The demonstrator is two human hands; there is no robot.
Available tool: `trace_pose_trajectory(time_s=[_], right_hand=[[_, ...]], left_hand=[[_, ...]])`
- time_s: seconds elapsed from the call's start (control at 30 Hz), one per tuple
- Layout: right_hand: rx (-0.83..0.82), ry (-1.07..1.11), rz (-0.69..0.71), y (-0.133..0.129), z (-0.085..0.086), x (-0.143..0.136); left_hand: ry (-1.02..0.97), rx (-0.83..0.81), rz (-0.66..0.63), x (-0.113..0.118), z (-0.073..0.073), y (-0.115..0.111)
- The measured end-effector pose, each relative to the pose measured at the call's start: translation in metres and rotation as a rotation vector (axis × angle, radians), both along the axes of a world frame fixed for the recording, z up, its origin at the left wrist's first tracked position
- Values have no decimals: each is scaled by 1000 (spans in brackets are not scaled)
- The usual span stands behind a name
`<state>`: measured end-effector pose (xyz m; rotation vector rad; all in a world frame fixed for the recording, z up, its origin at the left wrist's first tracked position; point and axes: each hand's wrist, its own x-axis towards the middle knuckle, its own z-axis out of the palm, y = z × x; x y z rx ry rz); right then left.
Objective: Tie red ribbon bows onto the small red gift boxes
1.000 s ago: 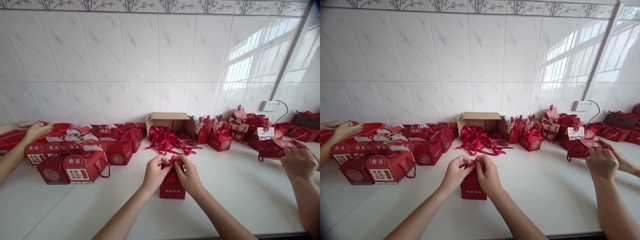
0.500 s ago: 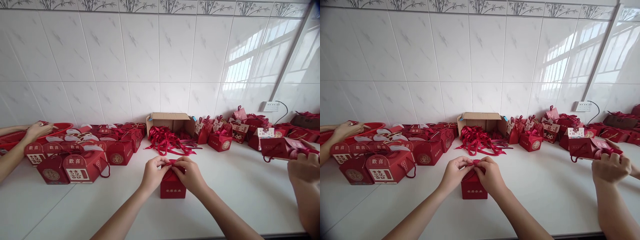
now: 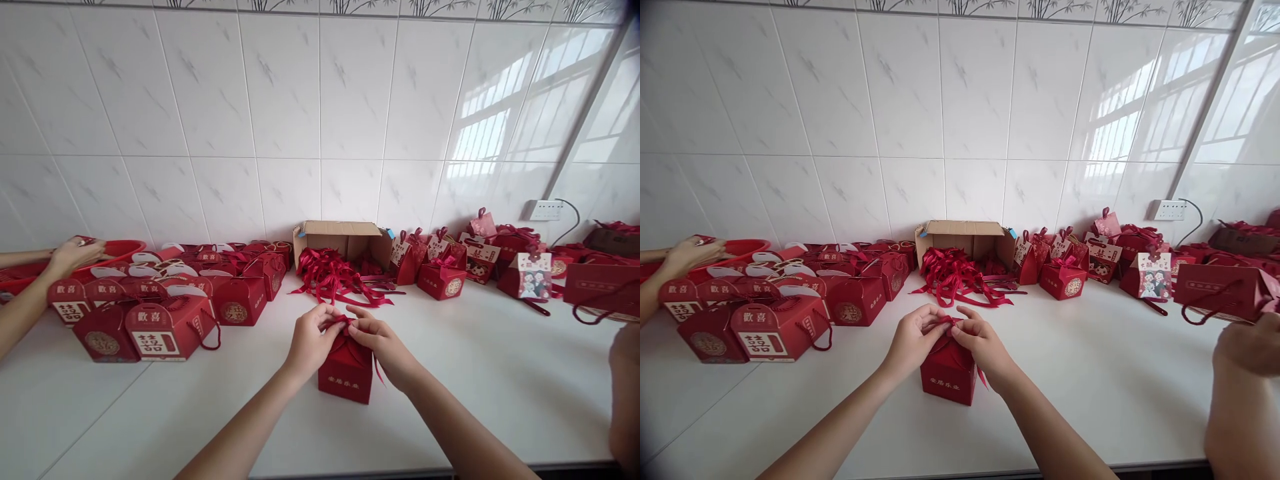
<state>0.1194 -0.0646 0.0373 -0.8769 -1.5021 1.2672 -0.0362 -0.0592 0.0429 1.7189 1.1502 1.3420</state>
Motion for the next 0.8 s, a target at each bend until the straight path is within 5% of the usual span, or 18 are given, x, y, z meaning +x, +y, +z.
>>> trace_pose_trajectory(time_s=[0.23, 0.4, 0.67, 0.8], right_hand=[[-31, 19, -69, -4, 1, -4], [-43, -90, -102, -11, 12, 4], [441, -630, -155, -24, 19, 31], [493, -735, -150, -28, 21, 30]], left_hand=[[76, 47, -96, -8, 0, -14], [92, 31, -27, -11, 1, -13], [263, 95, -30, -19, 6, -12], [333, 196, -31, -18, 6, -15]])
